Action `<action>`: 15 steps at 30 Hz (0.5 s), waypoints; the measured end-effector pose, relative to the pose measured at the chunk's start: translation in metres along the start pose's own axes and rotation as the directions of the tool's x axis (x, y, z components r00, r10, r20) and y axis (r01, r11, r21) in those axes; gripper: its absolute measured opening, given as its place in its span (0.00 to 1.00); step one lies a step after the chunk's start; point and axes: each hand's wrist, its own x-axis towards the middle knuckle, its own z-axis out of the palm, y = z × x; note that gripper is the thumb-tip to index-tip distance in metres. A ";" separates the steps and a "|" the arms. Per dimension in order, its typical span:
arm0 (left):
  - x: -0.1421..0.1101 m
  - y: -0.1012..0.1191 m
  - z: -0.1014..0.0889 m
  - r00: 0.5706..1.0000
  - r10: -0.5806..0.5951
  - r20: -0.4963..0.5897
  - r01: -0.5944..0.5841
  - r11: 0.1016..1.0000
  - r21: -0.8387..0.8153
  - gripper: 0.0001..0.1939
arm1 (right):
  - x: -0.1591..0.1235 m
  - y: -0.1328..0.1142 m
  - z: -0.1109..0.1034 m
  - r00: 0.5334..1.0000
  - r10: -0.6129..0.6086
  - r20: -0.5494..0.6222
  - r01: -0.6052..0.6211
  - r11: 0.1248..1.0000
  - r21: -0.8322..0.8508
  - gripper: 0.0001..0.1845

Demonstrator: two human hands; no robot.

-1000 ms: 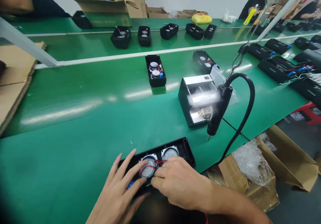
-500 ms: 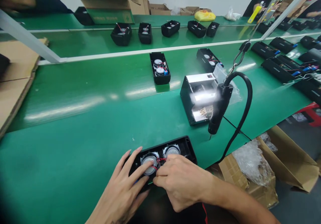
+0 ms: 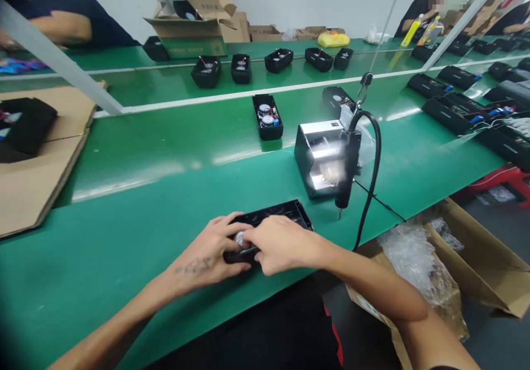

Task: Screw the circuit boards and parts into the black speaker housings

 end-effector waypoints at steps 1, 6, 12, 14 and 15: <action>0.006 -0.004 -0.008 0.998 -0.027 0.051 0.030 0.998 -0.061 0.04 | 0.005 0.002 -0.009 1.000 -0.006 0.006 0.006 1.000 0.002 0.16; 0.024 -0.012 -0.027 0.978 -0.119 0.172 0.160 0.955 -0.249 0.13 | 0.019 0.004 -0.020 1.000 -0.005 -0.019 0.003 0.998 -0.070 0.19; 0.023 -0.013 -0.027 0.969 -0.156 0.192 0.205 0.939 -0.275 0.13 | 0.022 0.003 -0.007 0.999 0.025 -0.040 -0.025 1.000 -0.002 0.21; 0.023 -0.014 -0.027 0.967 -0.159 0.197 0.212 0.934 -0.287 0.14 | 0.024 0.004 -0.005 0.998 0.012 -0.059 -0.011 1.000 0.014 0.21; 0.023 -0.014 -0.027 0.967 -0.159 0.199 0.215 0.930 -0.297 0.14 | 0.024 0.004 -0.005 0.997 0.005 -0.073 -0.005 1.000 0.008 0.21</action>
